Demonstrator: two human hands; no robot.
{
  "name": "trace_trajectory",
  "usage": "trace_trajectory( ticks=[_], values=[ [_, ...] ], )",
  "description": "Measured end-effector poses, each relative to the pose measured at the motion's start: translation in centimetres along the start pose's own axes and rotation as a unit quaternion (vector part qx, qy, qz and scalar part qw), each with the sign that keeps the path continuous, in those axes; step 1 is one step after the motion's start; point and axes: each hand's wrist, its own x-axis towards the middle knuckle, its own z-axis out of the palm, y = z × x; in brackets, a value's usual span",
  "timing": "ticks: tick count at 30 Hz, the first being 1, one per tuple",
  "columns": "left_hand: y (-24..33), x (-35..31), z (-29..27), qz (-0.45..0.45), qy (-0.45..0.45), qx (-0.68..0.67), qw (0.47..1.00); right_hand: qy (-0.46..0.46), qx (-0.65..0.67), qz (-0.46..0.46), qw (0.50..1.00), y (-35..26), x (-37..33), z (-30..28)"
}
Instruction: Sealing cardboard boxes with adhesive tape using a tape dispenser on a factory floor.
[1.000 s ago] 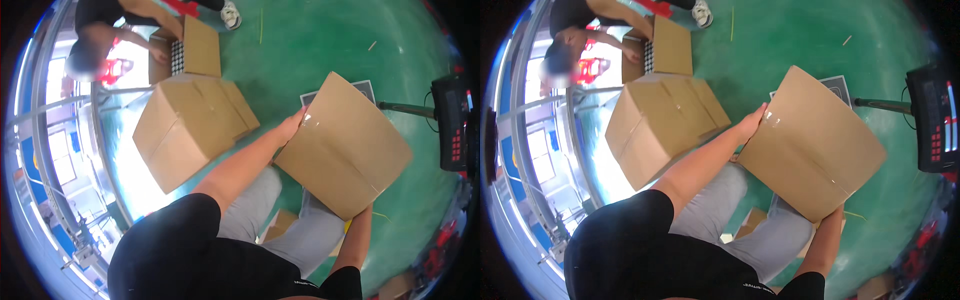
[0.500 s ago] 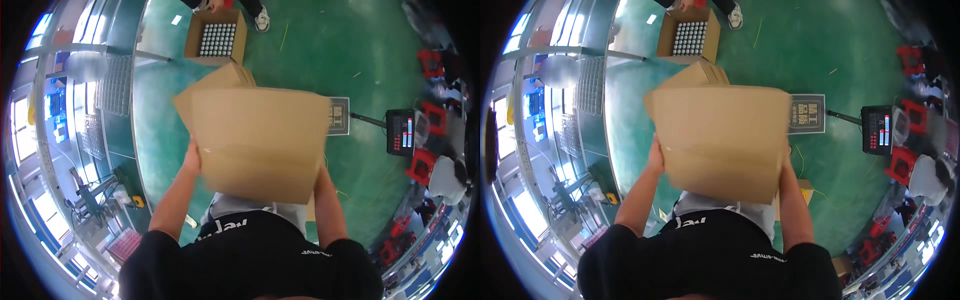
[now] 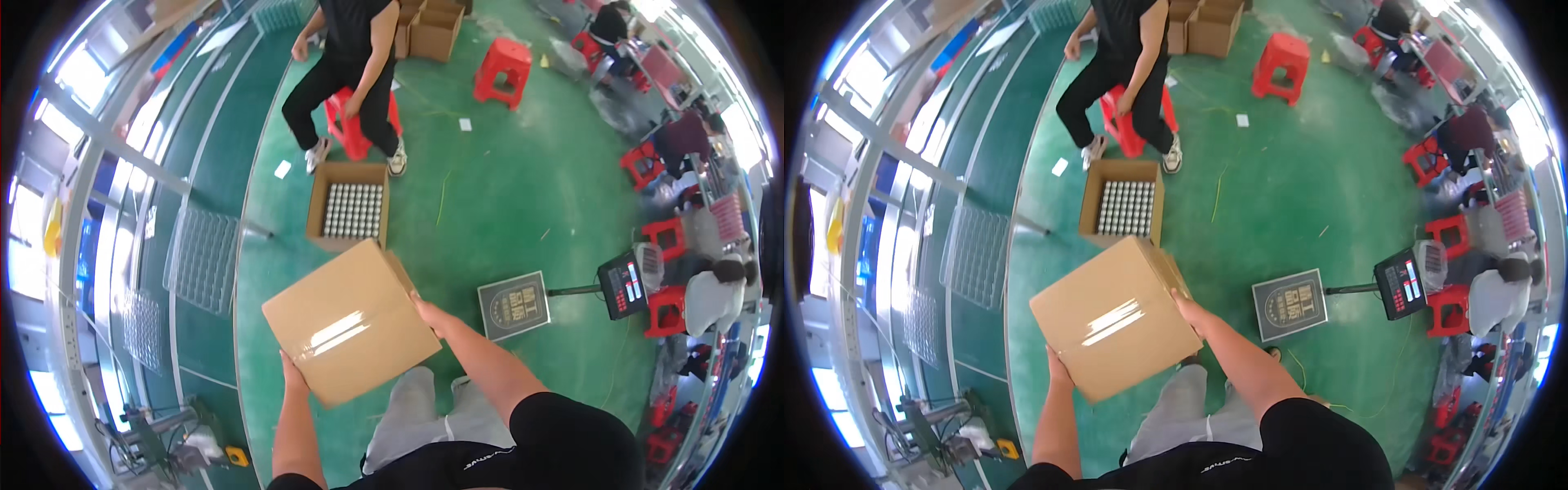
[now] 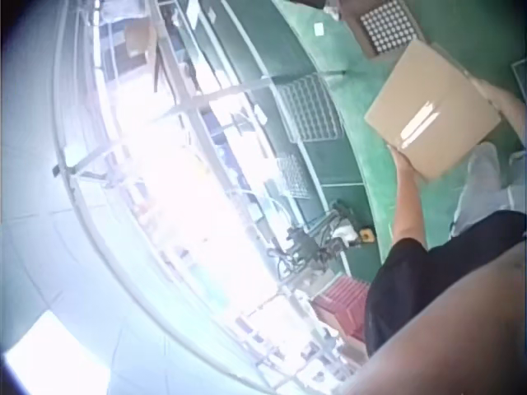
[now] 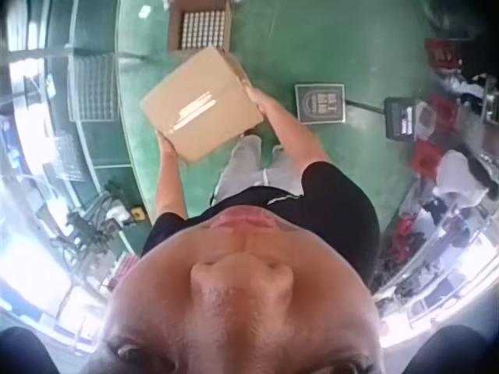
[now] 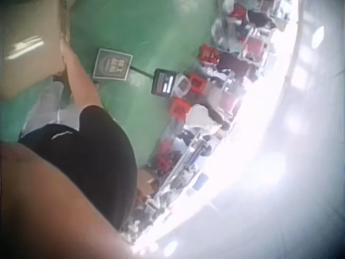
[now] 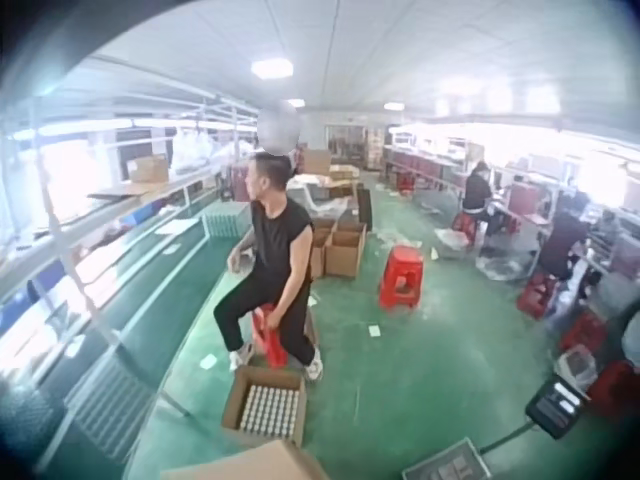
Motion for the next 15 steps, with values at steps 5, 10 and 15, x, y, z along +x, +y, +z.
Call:
trace_trajectory(
  ticks=[5,10,15],
  values=[
    [0.1,0.6,0.5,-0.048,-0.033,-0.015,0.998,-0.02,0.061,0.021,0.998,-1.6,0.6,-0.3],
    [-1.0,3.5,0.0,-0.014,-0.001,0.0,1.0,0.274,-0.266,-0.35,0.855,-2.0,3.7,-0.6],
    [-0.8,2.4,2.0,0.014,0.213,0.195,0.957,0.148,-0.337,-0.197,0.909,-2.3,3.1,-0.2]
  ],
)
